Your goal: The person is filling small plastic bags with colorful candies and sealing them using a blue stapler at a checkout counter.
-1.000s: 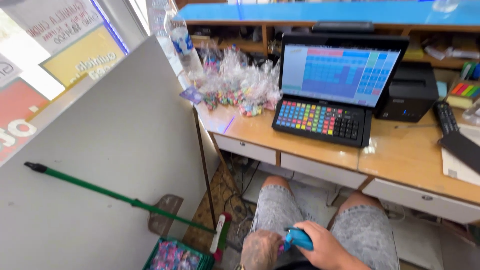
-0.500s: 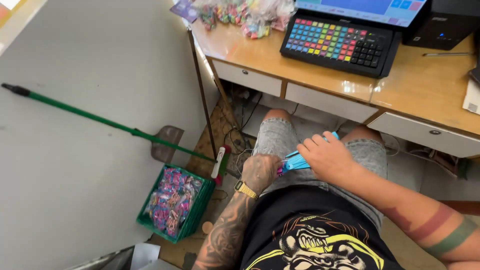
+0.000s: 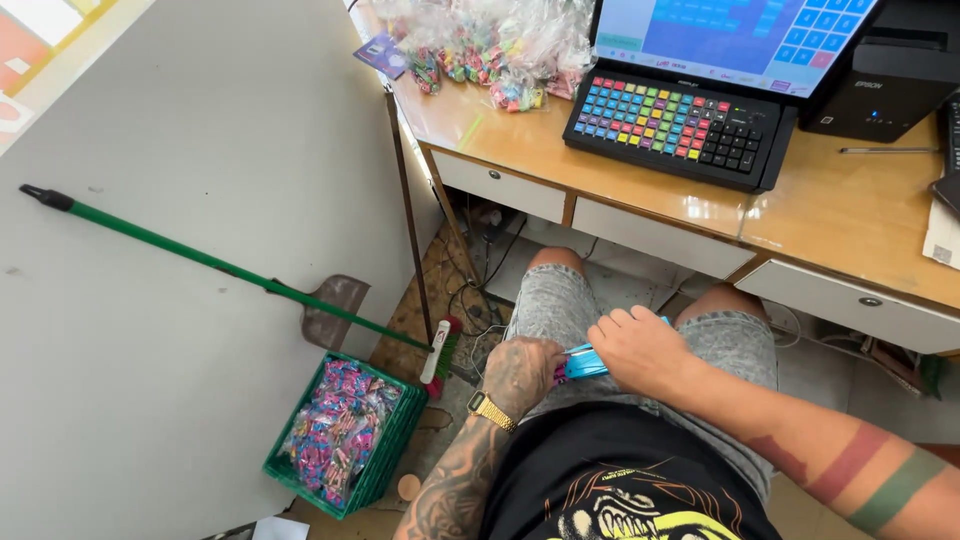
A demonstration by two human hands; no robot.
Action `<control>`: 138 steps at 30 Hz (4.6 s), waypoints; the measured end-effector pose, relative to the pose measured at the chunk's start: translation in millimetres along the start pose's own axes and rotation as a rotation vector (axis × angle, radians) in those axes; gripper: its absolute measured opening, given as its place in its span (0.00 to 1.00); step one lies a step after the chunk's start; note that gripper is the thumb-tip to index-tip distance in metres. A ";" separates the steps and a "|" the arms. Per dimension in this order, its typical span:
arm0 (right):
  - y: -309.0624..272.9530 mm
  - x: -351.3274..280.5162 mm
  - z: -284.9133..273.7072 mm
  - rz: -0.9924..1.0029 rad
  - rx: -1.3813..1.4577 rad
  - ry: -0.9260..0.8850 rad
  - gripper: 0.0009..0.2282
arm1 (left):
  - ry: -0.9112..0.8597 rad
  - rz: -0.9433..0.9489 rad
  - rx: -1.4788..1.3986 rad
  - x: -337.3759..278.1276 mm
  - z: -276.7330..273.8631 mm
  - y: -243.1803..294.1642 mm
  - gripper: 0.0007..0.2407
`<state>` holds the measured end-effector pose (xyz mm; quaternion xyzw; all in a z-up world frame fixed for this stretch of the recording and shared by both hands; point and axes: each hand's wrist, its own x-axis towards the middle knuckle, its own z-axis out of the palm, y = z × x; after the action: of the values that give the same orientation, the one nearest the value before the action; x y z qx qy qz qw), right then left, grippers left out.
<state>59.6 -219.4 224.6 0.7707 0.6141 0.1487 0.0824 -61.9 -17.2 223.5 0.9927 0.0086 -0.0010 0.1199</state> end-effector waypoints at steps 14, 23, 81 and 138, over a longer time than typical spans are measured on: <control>15.3 -46.2 15.0 0.395 0.519 -0.003 0.30 | -0.020 -0.004 -0.060 2.6 17.8 -8.7 0.09; -22.1 -12.2 22.4 0.497 1.110 0.234 0.20 | 0.107 0.099 -0.070 0.4 6.0 -0.5 0.14; -6.2 27.5 8.0 0.064 0.303 -0.233 0.23 | 0.457 -0.053 -0.703 -26.3 8.3 -17.5 0.03; 10.9 38.0 -48.5 0.010 0.209 -0.253 0.12 | 0.444 -0.084 -0.689 -15.4 4.9 -11.3 0.04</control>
<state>61.3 -187.7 278.5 0.7906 0.6073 -0.0137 0.0778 -77.6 -7.6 216.1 0.8694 0.0748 0.2111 0.4404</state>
